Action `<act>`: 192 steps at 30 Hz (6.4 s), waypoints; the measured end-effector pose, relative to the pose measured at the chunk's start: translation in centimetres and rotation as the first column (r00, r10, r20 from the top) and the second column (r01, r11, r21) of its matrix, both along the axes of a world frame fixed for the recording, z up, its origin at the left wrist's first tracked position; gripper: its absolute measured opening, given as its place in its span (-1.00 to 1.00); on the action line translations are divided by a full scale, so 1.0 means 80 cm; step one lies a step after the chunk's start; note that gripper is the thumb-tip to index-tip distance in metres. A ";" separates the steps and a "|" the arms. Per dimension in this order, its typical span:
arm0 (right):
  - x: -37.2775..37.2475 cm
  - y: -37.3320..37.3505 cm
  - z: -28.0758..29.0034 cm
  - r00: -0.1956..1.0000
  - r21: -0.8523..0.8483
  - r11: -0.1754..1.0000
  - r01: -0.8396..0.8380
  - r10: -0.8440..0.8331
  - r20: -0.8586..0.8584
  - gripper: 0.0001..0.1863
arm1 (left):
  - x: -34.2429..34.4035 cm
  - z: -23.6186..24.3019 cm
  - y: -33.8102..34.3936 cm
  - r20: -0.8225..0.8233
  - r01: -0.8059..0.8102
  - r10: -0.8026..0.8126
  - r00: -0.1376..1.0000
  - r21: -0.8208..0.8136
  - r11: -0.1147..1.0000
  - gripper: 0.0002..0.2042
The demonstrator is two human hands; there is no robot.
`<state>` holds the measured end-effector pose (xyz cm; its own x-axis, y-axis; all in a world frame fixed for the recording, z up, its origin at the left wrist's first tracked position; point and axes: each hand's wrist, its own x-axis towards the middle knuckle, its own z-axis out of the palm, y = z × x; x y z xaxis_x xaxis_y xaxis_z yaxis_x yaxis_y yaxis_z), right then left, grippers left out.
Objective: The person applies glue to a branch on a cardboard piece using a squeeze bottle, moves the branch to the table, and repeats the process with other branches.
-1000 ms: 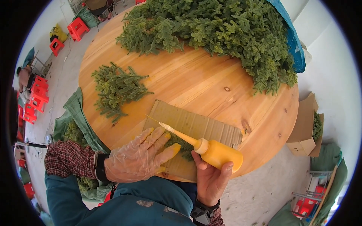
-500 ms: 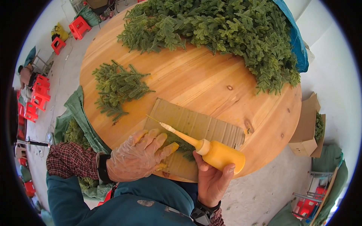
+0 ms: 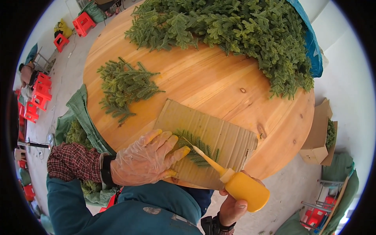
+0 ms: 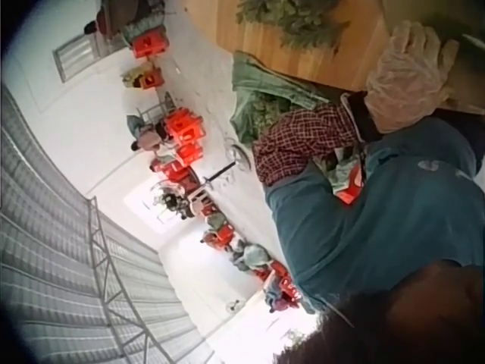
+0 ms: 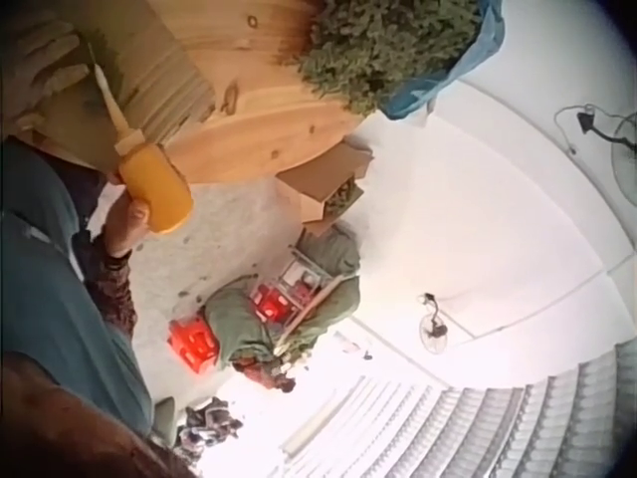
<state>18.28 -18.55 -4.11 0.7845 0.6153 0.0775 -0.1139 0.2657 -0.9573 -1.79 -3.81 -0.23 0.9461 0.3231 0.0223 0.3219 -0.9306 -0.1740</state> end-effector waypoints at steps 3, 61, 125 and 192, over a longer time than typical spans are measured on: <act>0.000 0.003 0.004 0.996 -0.052 0.997 0.057 -0.053 0.073 -0.11 | 0.000 -0.001 0.000 0.008 -0.013 0.013 1.000 0.018 1.000 -0.50; 0.003 0.008 0.035 0.964 -0.146 0.989 -0.032 0.069 0.258 -0.06 | 0.000 0.001 0.001 0.000 -0.050 0.050 0.999 -0.138 0.989 -0.36; 0.024 -0.050 0.052 0.922 -0.292 0.946 0.138 -0.016 0.386 0.10 | 0.006 0.014 0.008 0.010 -0.038 0.041 0.999 -0.185 0.982 -0.37; 0.054 -0.011 -0.002 0.949 0.400 0.915 -0.053 0.170 -0.264 -0.39 | -0.024 0.059 0.057 0.289 -0.148 0.091 0.953 0.183 0.972 -0.60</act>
